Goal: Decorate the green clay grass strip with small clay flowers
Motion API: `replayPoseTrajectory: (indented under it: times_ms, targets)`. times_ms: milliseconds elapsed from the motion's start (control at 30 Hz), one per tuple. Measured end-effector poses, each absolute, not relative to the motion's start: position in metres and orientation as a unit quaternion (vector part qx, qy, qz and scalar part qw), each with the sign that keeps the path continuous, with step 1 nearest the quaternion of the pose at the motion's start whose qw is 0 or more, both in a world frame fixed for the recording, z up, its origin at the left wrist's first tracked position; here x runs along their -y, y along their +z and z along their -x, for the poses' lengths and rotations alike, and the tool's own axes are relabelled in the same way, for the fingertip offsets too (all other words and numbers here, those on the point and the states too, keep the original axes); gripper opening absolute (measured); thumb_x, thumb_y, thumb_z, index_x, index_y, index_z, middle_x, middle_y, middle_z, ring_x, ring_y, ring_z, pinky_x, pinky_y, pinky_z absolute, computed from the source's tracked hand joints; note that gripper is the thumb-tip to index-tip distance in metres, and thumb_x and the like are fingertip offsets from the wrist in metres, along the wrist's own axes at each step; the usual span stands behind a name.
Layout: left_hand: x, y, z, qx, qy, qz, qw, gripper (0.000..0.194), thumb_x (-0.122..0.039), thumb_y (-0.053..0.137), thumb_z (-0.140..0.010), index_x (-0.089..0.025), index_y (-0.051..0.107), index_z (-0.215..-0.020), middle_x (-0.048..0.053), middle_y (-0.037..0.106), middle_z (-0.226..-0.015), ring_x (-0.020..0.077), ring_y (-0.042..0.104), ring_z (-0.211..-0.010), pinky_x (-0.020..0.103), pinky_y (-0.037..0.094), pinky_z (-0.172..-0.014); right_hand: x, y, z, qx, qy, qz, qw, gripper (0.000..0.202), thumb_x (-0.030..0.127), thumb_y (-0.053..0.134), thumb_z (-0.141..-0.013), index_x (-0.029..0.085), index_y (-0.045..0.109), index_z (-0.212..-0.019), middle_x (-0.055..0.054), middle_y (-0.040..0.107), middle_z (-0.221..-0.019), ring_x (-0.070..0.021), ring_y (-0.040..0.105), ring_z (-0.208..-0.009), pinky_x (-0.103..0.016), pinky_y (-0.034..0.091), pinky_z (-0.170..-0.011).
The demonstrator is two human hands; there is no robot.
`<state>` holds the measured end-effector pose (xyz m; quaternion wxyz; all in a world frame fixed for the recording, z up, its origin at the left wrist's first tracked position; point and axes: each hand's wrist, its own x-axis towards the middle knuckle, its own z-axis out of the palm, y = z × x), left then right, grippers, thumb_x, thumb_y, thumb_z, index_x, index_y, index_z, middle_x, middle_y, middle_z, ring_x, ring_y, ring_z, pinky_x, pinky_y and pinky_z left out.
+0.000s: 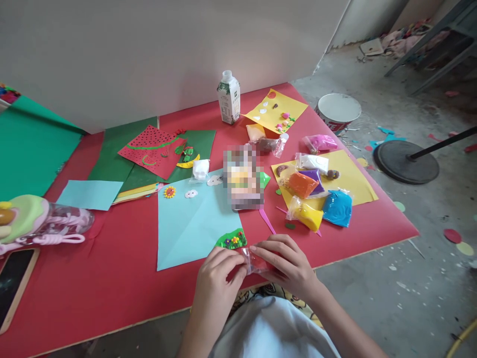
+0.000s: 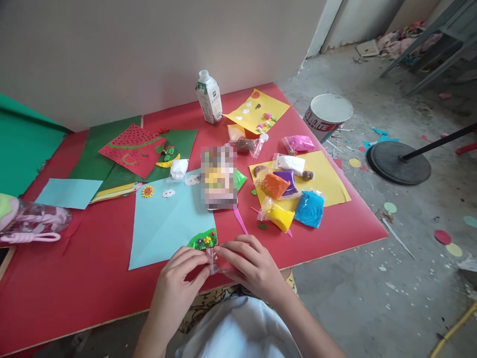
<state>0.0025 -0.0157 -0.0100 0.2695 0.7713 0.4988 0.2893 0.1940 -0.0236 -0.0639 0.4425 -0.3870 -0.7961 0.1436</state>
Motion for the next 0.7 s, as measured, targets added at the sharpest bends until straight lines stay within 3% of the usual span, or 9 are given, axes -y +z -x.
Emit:
replayPoseTrajectory:
  times_ms: [200,700]
  targets:
    - [0.0148,-0.0068,0.0017,-0.496,0.273,-0.776,0.278,0.017,-0.006,0.058,-0.083,-0.020,0.066,-0.083,0.000,0.070,-0.079,0.0150,0.062,-0.075,0.026,0.054,-0.065,0.0239,-0.0648,-0.1941,0.794,0.137,0.396,0.441,0.043,0.025,0.055,-0.096,0.018,0.052,-0.138,-0.010,0.070,-0.102,-0.0203,0.060,-0.092,-0.036,0.056,-0.078]
    - [0.0165,-0.0050,-0.0015,-0.501,0.258,-0.790,0.241,0.013,-0.010,0.054,-0.088,-0.021,0.059,-0.082,-0.001,0.066,-0.079,0.0149,0.061,-0.075,0.025,0.052,-0.065,0.0233,-0.0671,-0.1936,0.788,0.143,0.401,0.445,0.041,0.027,0.055,-0.096,0.020,0.054,-0.136,-0.010,0.069,-0.103,-0.0206,0.059,-0.093,-0.038,0.056,-0.080]
